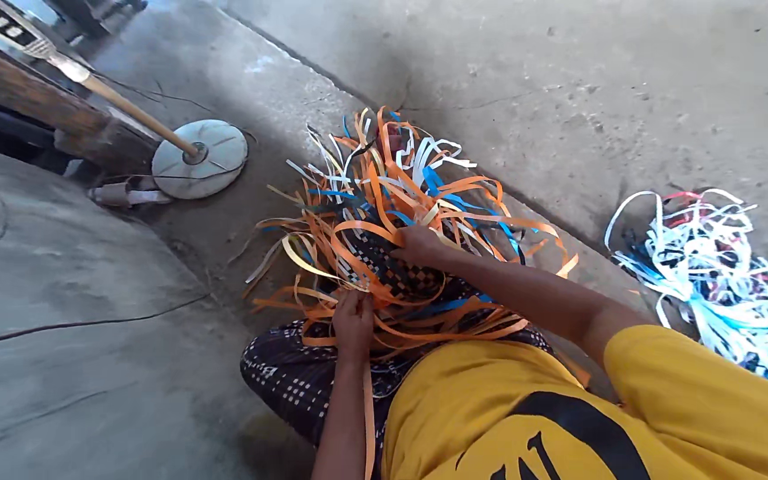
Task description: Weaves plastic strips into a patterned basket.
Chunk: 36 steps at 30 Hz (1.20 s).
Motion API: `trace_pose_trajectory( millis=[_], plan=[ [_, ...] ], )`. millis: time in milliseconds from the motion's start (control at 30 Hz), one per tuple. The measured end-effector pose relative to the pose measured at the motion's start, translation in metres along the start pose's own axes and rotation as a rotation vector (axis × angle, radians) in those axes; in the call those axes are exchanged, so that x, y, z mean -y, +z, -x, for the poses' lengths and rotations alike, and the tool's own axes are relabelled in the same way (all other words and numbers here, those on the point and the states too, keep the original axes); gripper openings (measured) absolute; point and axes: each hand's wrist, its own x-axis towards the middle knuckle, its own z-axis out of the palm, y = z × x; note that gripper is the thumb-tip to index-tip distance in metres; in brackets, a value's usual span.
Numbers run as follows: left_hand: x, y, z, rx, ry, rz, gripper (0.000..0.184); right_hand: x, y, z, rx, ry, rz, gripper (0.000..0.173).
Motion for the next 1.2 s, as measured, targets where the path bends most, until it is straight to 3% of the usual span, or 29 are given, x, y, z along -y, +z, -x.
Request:
trace_pose_trajectory(
  millis=[100,267,367,433,667,867,967,1000,1067,1133,1200],
  plan=[
    [-0.001,-0.003,0.001,-0.009,-0.027,-0.027,0.02,0.002,-0.004,0.0,0.031,0.001,0.022,0.038],
    [-0.016,-0.019,-0.003,-0.179,0.02,-0.142,0.027,0.0,-0.003,0.0,-0.019,-0.014,-0.007,0.039],
    [-0.024,-0.017,-0.008,-0.022,0.011,-0.202,0.036,-0.001,-0.003,-0.003,0.013,-0.009,0.029,0.041],
    [-0.023,-0.009,-0.011,0.075,-0.046,-0.206,0.033,0.0,-0.002,-0.004,0.02,-0.018,0.04,0.041],
    [-0.018,-0.002,-0.013,0.044,-0.008,-0.114,0.023,-0.001,0.002,-0.003,0.005,-0.004,-0.008,0.041],
    [-0.022,-0.015,-0.014,0.0,-0.114,-0.016,0.025,-0.014,0.008,-0.004,-0.25,-0.236,-0.301,0.043],
    [-0.044,-0.024,-0.023,-0.19,0.114,-0.021,0.024,-0.013,0.0,0.009,-0.33,-0.196,-0.369,0.039],
    [-0.059,-0.026,-0.029,-0.178,0.168,-0.008,0.025,-0.017,0.0,0.012,-0.353,-0.187,-0.386,0.038],
    [-0.09,-0.025,-0.044,0.03,0.151,-0.045,0.023,-0.026,0.005,0.018,-0.363,-0.161,-0.406,0.034],
    [-0.109,-0.014,-0.069,0.336,-0.046,-0.136,0.03,-0.033,0.011,0.027,-0.326,-0.147,-0.44,0.036],
    [-0.11,0.006,-0.093,0.538,-0.202,-0.24,0.038,-0.032,0.011,0.045,-0.249,-0.11,-0.502,0.037]
  ],
)
